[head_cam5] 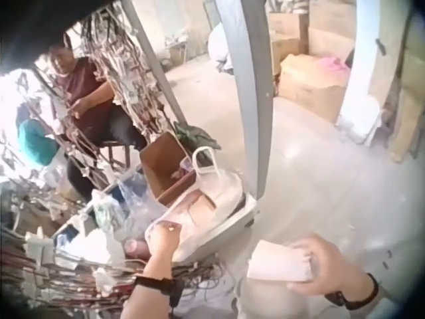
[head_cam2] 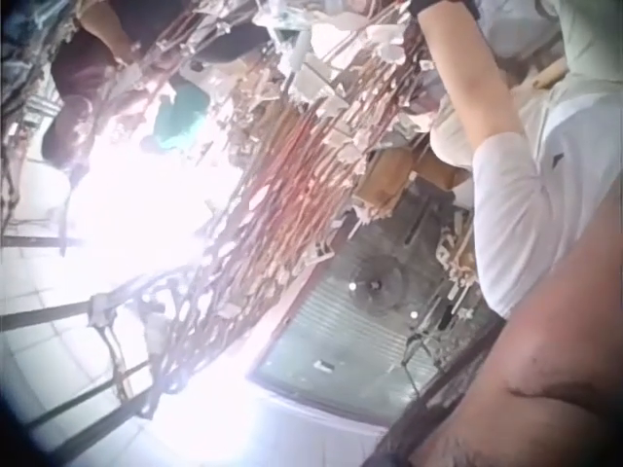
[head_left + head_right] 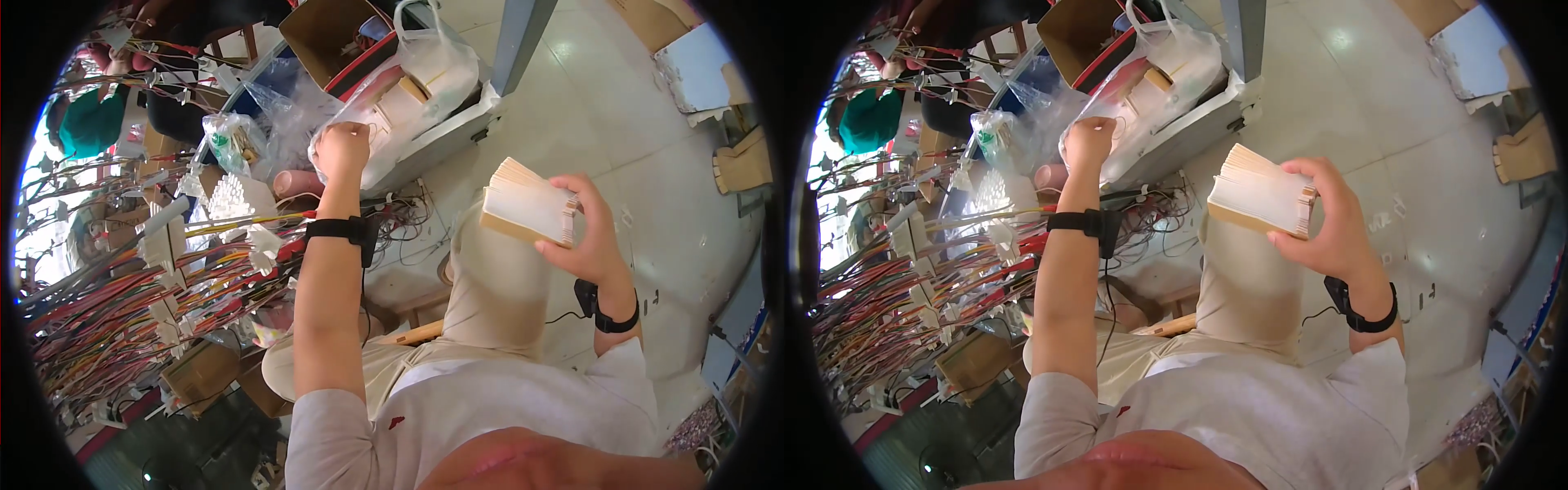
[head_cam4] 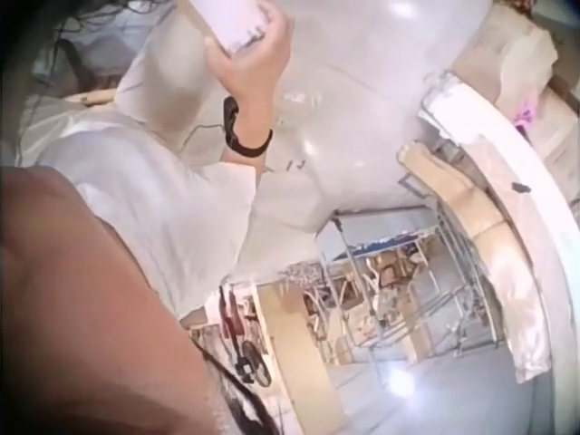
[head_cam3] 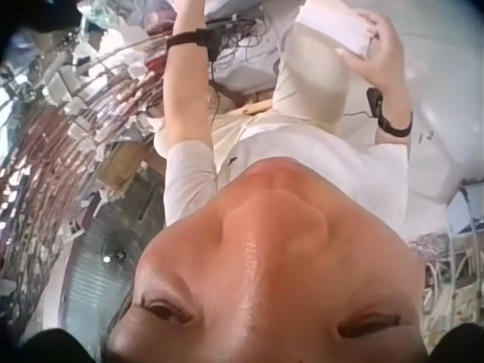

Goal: The person applies glue to wire connectors with a glue gun, then picks up a stack of labels and places them into a plastic bag.

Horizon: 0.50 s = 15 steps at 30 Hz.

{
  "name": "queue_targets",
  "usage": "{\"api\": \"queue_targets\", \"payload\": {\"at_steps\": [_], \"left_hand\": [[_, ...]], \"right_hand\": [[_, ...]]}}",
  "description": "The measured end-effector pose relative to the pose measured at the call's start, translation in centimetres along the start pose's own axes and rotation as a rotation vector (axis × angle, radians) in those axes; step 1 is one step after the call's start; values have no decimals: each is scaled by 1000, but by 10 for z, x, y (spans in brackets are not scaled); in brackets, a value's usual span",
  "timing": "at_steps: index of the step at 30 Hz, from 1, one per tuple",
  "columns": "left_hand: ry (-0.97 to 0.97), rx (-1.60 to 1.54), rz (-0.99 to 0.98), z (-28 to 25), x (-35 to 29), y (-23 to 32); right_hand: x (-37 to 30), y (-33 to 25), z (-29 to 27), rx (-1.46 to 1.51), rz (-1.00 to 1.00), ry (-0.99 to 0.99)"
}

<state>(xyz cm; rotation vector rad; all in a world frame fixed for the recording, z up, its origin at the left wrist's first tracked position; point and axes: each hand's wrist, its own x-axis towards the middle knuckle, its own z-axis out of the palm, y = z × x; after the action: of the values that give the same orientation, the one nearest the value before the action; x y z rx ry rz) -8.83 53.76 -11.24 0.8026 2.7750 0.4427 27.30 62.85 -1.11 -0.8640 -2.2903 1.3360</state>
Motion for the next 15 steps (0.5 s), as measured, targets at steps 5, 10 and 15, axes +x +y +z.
{"api": "queue_targets", "payload": {"at_steps": [5,10,15], "left_hand": [[74,200,61,3,-1,-16],[51,229,112,-8,-11,-1],[286,-396,460,-39,-86,35]], "right_hand": [[2,2,3,29,-50,-10],[-2,1,3,23,-68,-12],[-9,-4,9,28,-137,59]]}}
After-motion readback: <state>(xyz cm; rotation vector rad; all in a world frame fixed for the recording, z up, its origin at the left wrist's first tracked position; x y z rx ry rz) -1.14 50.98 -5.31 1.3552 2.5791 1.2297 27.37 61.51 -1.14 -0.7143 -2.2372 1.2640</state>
